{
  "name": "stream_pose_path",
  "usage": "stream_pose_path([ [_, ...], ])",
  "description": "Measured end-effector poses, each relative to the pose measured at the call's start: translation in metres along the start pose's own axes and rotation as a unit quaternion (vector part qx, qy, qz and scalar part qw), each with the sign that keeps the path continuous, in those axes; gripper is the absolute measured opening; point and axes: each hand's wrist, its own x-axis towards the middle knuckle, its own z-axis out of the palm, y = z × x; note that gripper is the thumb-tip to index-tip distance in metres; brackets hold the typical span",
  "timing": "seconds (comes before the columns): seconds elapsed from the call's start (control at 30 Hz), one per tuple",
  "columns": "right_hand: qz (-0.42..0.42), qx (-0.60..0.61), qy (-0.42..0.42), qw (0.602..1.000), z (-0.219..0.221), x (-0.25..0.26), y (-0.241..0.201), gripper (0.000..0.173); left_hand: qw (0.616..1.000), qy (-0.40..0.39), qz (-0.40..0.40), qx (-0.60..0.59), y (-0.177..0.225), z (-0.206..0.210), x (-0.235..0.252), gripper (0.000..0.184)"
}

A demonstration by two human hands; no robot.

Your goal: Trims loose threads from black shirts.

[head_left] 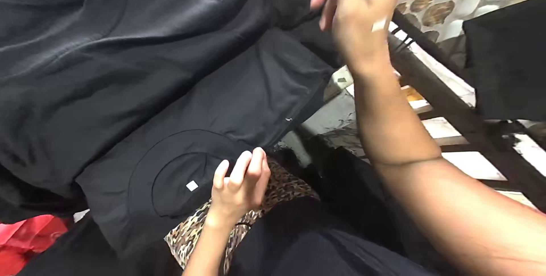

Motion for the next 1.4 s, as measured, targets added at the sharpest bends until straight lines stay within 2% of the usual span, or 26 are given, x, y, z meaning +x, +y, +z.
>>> stream_pose_path([
  [0.07, -0.076, -0.024, -0.043, 0.996, -0.008, -0.039, -0.029, 0.031, 0.998, 0.043, -0.004, -0.037, 0.004, 0.000, -0.004, 0.006],
  [0.13, -0.125, -0.049, -0.076, 0.988, -0.009, -0.088, -0.040, 0.045, 0.995, 0.070, -0.036, -0.069, 0.008, -0.008, -0.004, 0.009],
  [0.23, -0.174, -0.077, -0.104, 0.976, -0.007, -0.154, -0.042, 0.039, 0.989, 0.079, -0.080, -0.099, 0.009, -0.018, -0.006, 0.010],
  [0.3, -0.208, -0.073, -0.120, 0.968, -0.004, -0.179, -0.047, 0.036, 0.985, 0.085, -0.092, -0.115, 0.012, -0.019, -0.008, 0.011],
  [0.43, -0.217, -0.050, -0.131, 0.966, 0.011, -0.188, -0.065, 0.031, 0.984, 0.085, -0.090, -0.126, 0.021, -0.018, -0.011, 0.010],
  [0.57, -0.163, -0.069, -0.100, 0.979, 0.020, -0.177, -0.069, 0.028, 0.990, 0.062, -0.096, -0.082, 0.019, -0.031, -0.018, 0.012],
  [0.6, -0.146, -0.061, -0.093, 0.983, 0.019, -0.172, -0.071, 0.028, 0.990, 0.044, -0.124, -0.044, 0.017, -0.039, -0.020, 0.018],
  [0.7, -0.098, 0.006, -0.091, 0.991, 0.016, -0.152, -0.085, 0.030, 0.972, -0.010, -0.223, 0.066, 0.005, -0.049, -0.022, 0.056],
  [0.73, -0.078, 0.021, -0.109, 0.991, 0.020, -0.144, -0.093, 0.032, 0.970, -0.020, -0.232, 0.066, 0.005, -0.045, -0.021, 0.057],
  [0.8, -0.031, -0.014, -0.235, 0.971, 0.029, -0.127, -0.110, 0.042, 0.977, -0.019, -0.208, 0.038, 0.016, -0.028, -0.024, 0.030],
  [0.83, 0.002, -0.047, -0.348, 0.936, 0.032, -0.115, -0.120, 0.048, 0.982, -0.003, -0.188, 0.020, 0.021, -0.021, -0.026, 0.018],
  [0.87, 0.037, -0.083, -0.469, 0.878, 0.034, -0.098, -0.131, 0.051, 0.985, 0.018, -0.169, 0.006, 0.025, -0.017, -0.026, 0.014],
  [0.9, 0.045, -0.115, -0.547, 0.828, 0.036, -0.085, -0.139, 0.046, 0.987, 0.033, -0.156, 0.005, 0.027, -0.016, -0.025, 0.012],
  [0.93, 0.029, -0.142, -0.584, 0.799, 0.035, -0.078, -0.145, 0.036, 0.988, 0.040, -0.151, 0.011, 0.028, -0.017, -0.024, 0.012],
  [0.97, 0.008, -0.159, -0.594, 0.788, 0.031, -0.076, -0.149, 0.023, 0.987, 0.040, -0.152, 0.019, 0.029, -0.019, -0.024, 0.012],
  [1.03, -0.020, -0.157, -0.562, 0.812, 0.023, -0.084, -0.148, 0.009, 0.984, 0.041, -0.168, 0.033, 0.030, -0.023, -0.022, 0.012],
  [1.07, -0.032, -0.126, -0.508, 0.852, 0.021, -0.095, -0.141, 0.009, 0.981, 0.041, -0.186, 0.028, 0.029, -0.024, -0.021, 0.013],
  [1.13, -0.043, -0.009, -0.316, 0.948, 0.027, -0.119, -0.119, 0.008, 0.969, 0.044, -0.242, -0.001, 0.026, -0.028, -0.016, 0.019],
  [1.17, -0.002, 0.079, -0.252, 0.965, 0.031, -0.126, -0.111, 0.011, 0.960, 0.050, -0.276, -0.030, 0.023, -0.031, -0.011, 0.021],
  [1.2, 0.085, 0.201, -0.222, 0.950, 0.034, -0.132, -0.107, 0.013, 0.947, 0.053, -0.308, -0.072, 0.021, -0.035, -0.007, 0.025],
  [1.23, 0.207, 0.336, -0.210, 0.894, 0.037, -0.137, -0.109, 0.014, 0.933, 0.055, -0.334, -0.123, 0.019, -0.040, -0.004, 0.027],
  [1.27, 0.329, 0.446, -0.200, 0.808, 0.039, -0.139, -0.113, 0.018, 0.913, 0.060, -0.360, -0.182, 0.017, -0.042, -0.002, 0.027],
  [1.3, 0.407, 0.511, -0.204, 0.729, 0.040, -0.140, -0.113, 0.021, 0.887, 0.072, -0.386, -0.245, 0.016, -0.044, -0.002, 0.027],
  [1.33, 0.443, 0.544, -0.211, 0.680, 0.041, -0.141, -0.111, 0.023, 0.857, 0.084, -0.410, -0.303, 0.015, -0.047, -0.002, 0.025],
  [1.37, 0.448, 0.547, -0.214, 0.675, 0.042, -0.142, -0.109, 0.024, 0.829, 0.093, -0.429, -0.347, 0.013, -0.049, -0.002, 0.022],
  [1.4, 0.424, 0.513, -0.213, 0.716, 0.042, -0.144, -0.108, 0.026, 0.807, 0.098, -0.442, -0.379, 0.012, -0.053, -0.002, 0.021],
])
